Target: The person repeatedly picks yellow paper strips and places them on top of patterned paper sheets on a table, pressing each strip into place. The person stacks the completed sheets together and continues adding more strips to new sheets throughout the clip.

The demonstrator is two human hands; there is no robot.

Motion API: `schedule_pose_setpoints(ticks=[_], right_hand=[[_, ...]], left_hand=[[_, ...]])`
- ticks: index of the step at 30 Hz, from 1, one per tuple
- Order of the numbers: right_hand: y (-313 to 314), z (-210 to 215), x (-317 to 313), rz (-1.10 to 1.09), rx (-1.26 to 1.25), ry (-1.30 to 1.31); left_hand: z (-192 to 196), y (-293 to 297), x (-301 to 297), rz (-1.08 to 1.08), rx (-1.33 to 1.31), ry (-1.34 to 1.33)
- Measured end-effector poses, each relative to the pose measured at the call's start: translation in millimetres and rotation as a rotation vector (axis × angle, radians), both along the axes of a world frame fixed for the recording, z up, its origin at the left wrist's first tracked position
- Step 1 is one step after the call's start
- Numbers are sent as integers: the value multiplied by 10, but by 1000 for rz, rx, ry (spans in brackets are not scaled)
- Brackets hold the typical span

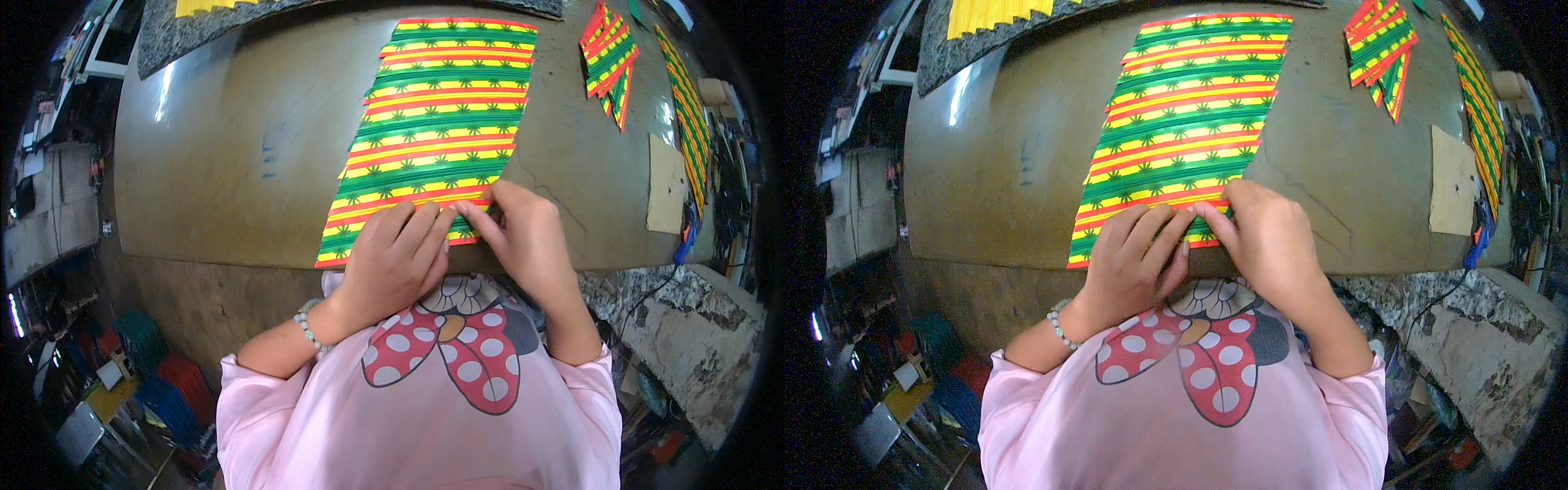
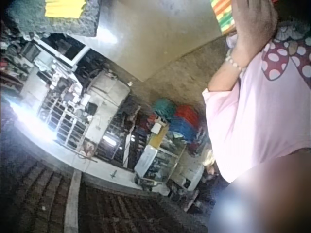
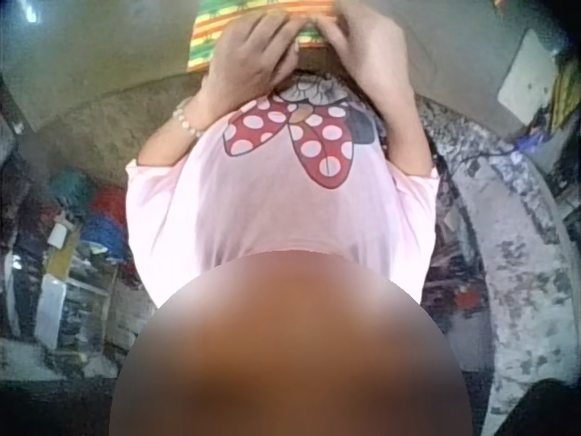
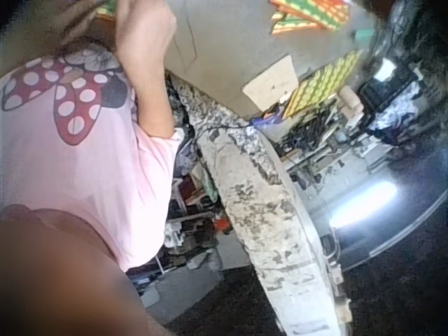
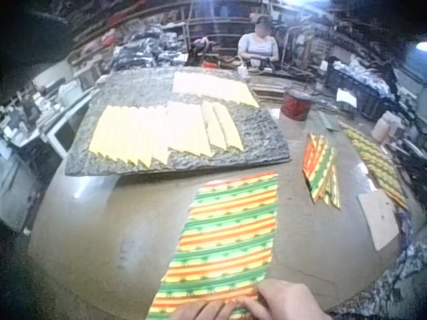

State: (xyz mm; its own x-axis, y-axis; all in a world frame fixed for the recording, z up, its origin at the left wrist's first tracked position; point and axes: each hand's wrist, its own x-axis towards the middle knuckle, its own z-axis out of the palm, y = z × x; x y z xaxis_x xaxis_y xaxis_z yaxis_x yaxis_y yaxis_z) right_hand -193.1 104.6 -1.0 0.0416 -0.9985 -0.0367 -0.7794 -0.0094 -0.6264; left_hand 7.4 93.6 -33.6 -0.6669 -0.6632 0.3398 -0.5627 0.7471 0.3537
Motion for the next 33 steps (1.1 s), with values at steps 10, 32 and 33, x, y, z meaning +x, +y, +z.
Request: schedule_pose_setpoints(ticks=[10,32,33], right_hand=[[42,-16,-122,-128,153,-217],[319,-212,116,61,-329,272],[312,-205,108,67,-383,297]], left_hand=[[-23,5,40,12,56,-15],[326,-205,364,33,94,-117],[337,-168,395,-20,91,-132]])
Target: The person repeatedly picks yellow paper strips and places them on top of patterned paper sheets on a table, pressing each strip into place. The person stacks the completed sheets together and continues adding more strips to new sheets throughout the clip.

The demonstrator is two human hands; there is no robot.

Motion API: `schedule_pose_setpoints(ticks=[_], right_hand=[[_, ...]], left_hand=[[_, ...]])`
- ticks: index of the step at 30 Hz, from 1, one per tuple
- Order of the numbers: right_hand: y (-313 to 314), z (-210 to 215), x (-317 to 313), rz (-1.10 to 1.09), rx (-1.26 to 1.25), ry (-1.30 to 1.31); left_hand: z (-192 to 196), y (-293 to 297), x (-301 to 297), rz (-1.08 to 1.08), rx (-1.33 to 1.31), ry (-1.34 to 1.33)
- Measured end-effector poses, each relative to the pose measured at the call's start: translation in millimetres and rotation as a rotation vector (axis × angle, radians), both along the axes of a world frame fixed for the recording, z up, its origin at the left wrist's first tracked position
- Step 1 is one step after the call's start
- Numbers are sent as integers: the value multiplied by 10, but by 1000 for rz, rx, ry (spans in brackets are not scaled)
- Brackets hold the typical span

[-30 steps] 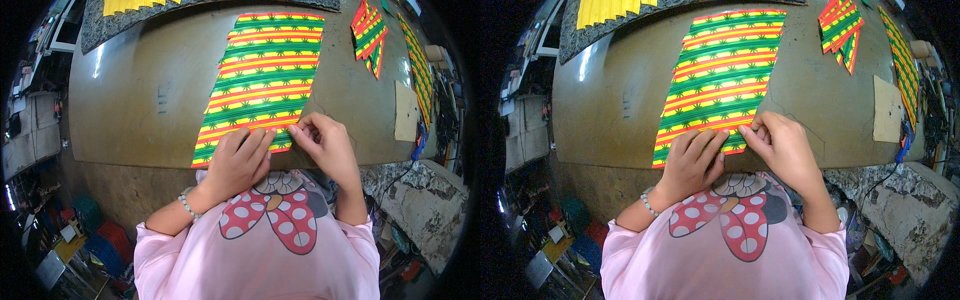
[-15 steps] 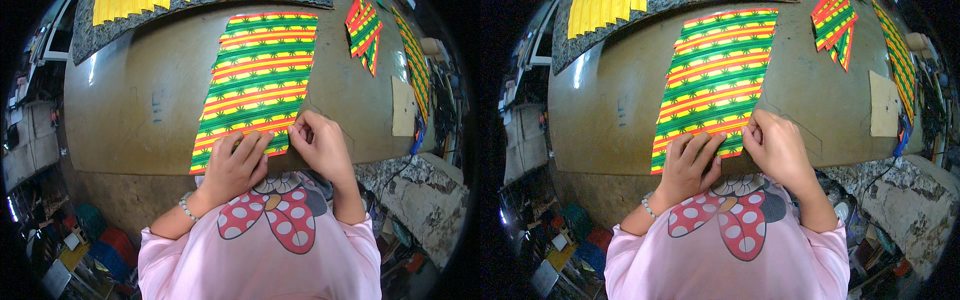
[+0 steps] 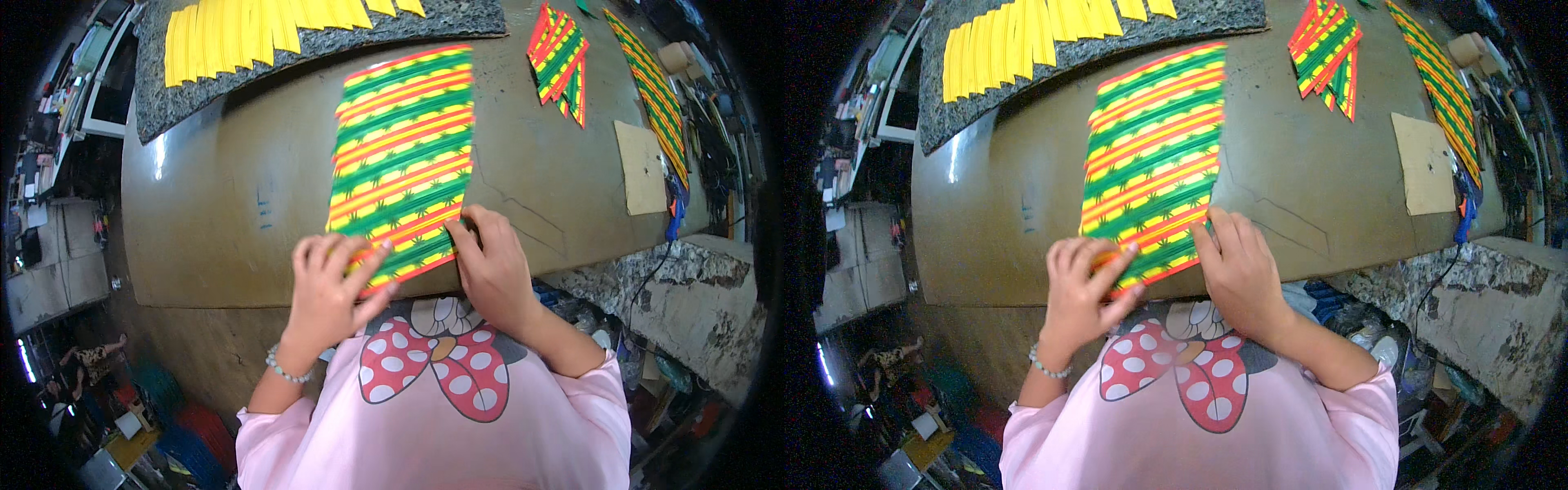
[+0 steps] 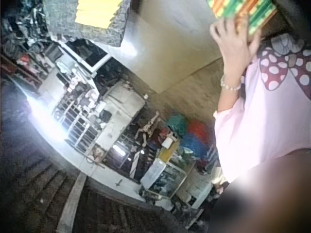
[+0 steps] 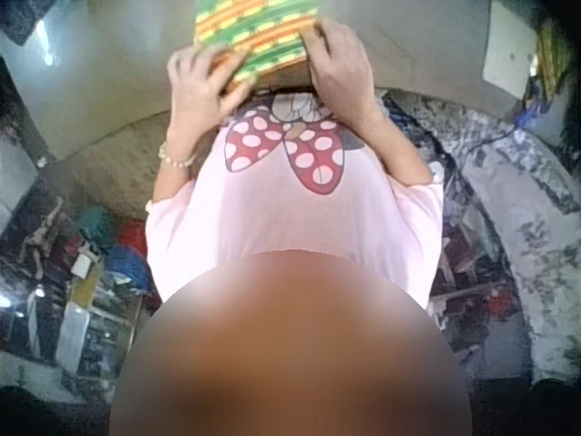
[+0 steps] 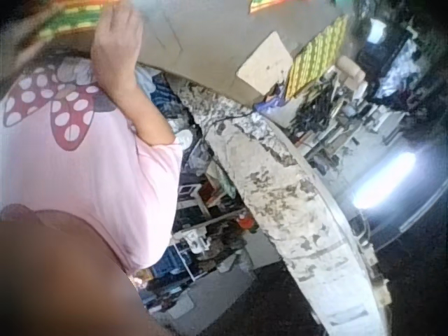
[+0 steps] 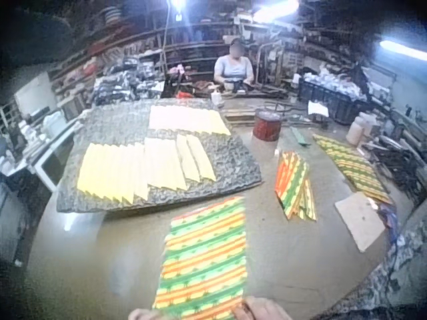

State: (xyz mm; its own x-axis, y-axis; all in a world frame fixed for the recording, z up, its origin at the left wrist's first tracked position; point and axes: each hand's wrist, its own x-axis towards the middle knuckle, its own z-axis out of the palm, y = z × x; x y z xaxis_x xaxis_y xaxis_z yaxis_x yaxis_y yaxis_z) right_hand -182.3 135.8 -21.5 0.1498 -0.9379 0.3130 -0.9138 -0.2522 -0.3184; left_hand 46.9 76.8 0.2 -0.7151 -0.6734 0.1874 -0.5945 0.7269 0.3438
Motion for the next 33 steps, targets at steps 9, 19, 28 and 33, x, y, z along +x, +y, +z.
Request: schedule_pose_setpoints(ticks=[9,19,28,33], right_hand=[[-590,-33,-403,50,33,319],[-506,275,-595,-234,339,-85],[-976,283,-1253,-180,404,-171],[-1019,441,-1411,-110,220,-268]], left_hand=[[-386,312,-932,-390,107,232],[-81,237,-138,-12,104,-127],[-380,444,-413,-240,109,57],[-419,240,-490,-500,-39,36]])
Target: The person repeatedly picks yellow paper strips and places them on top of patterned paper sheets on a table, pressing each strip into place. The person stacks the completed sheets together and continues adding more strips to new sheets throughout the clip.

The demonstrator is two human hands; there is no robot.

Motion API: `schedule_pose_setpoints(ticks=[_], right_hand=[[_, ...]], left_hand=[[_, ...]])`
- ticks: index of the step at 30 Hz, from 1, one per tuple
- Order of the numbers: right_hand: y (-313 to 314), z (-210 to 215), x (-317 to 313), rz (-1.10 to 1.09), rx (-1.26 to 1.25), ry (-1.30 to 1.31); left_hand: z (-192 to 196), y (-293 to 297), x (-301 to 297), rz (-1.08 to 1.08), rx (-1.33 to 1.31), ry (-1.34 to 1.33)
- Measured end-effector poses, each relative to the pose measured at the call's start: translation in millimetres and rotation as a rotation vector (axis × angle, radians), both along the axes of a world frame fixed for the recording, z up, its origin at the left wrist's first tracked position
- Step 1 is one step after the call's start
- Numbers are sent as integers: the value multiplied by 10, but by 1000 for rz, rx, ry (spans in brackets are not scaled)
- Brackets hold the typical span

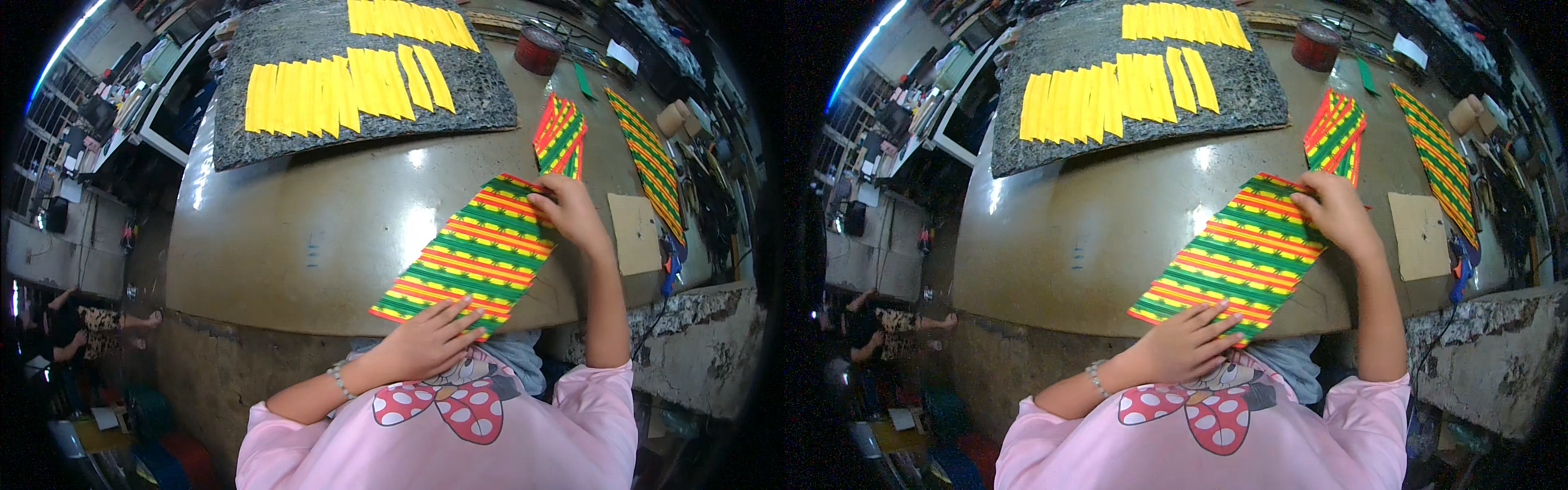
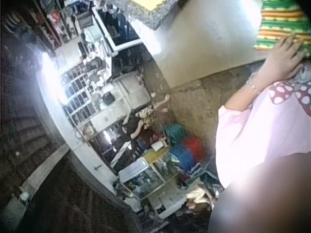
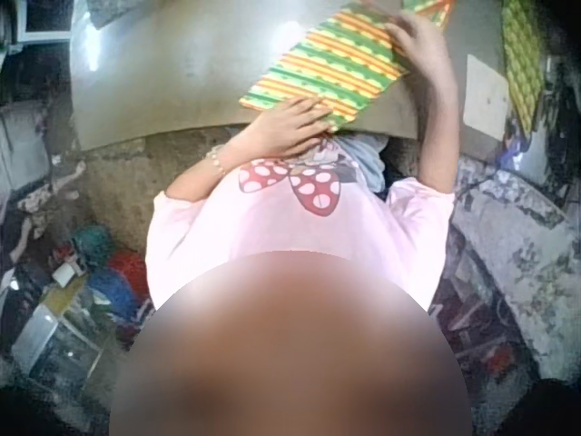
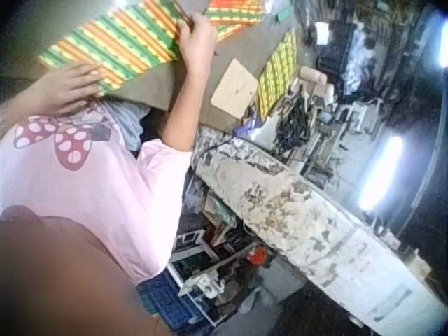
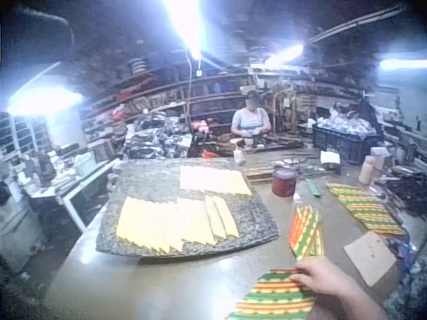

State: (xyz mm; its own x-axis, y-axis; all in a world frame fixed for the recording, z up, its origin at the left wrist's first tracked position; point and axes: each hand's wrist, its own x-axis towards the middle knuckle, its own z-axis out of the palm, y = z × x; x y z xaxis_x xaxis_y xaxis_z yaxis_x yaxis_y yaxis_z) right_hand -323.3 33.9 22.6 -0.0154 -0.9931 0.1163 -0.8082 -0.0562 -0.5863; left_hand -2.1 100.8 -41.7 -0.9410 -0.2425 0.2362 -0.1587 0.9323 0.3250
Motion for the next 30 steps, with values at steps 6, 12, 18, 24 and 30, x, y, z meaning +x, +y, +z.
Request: schedule_pose_setpoints(ticks=[6,12,18,24,30], right_hand=[[-22,85,-151,155,71,73],[161,-217,-153,73,65,-35],[250,80,14,-44,-88,364],[871,1231,184,373,-252,-650],[1341,1626,202,763,-424,-1206]], left_hand=[[277,-170,-405,-238,362,260],[732,-1857,-283,277,290,519],[704,-3675,-788,663,-176,294],[524,-4426,-1212,780,-441,-250],[663,-4701,-1131,636,-317,-188]])
